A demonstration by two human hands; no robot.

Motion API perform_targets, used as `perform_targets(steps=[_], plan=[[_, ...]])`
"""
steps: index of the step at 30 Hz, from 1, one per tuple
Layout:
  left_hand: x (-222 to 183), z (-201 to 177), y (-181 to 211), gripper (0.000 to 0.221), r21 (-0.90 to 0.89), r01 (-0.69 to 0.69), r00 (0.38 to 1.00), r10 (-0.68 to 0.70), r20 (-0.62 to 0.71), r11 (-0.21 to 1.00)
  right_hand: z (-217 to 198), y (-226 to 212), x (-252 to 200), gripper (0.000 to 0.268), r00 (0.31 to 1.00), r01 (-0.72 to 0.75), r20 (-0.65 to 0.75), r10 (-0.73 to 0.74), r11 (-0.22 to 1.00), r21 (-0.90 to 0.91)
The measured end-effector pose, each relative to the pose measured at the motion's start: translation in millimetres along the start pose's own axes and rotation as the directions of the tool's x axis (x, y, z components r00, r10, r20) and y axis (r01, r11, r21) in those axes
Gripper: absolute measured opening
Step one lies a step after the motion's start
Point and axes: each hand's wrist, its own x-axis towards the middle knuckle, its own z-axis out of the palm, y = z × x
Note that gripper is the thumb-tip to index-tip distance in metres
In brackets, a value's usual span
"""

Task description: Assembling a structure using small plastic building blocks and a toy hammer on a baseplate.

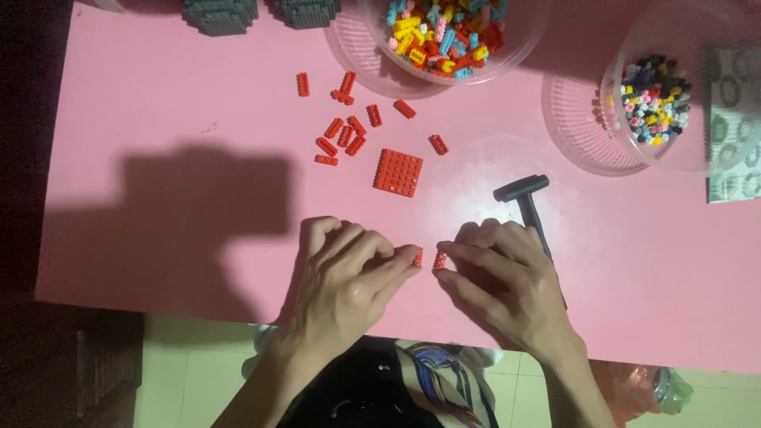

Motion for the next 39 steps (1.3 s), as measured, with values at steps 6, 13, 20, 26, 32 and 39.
perform_targets(steps=[6, 13, 20, 26, 32, 39], plan=[[1.1, -3.3, -1.0, 0.029, 0.041, -0.001, 0.998, -0.002, 0.057, 0.999, 3.6, 1.6, -0.8, 0.028, 0.998, 0.053, -0.022, -0.054, 0.998, -0.03], [-2.9, -6.1, -0.9, 0.049, 0.058, -0.062, 0.984, 0.051, 0.173, 0.996, 9.9, -3.6, 3.9, 0.026, 0.999, -0.004, -0.035, 0.007, 0.997, 0.075], [-2.4, -3.9, -0.1, 0.049, 0.126, -0.124, 0.984, 0.106, 0.14, 0.984, 8.6, -6.9, 12.3, 0.029, 0.998, 0.043, -0.044, -0.038, 0.994, 0.103], [1.2, -1.3, -0.3, 0.037, 0.108, -0.091, 0.993, 0.081, 0.089, 0.99, 6.3, -6.7, 14.5, 0.026, 0.998, 0.043, -0.048, -0.038, 0.991, 0.126], [-0.4, 2.2, -2.9, 0.037, 0.038, 0.029, 0.997, -0.031, 0.076, 0.999, 3.4, -4.2, 14.4, 0.028, 0.999, 0.05, -0.012, -0.049, 0.987, 0.152], [-0.7, 2.0, 5.7, 0.052, 0.21, 0.241, 0.959, -0.266, 0.099, 0.947, 2.0, -1.7, 13.3, 0.029, 0.999, 0.036, 0.0, -0.036, 0.983, 0.18]])
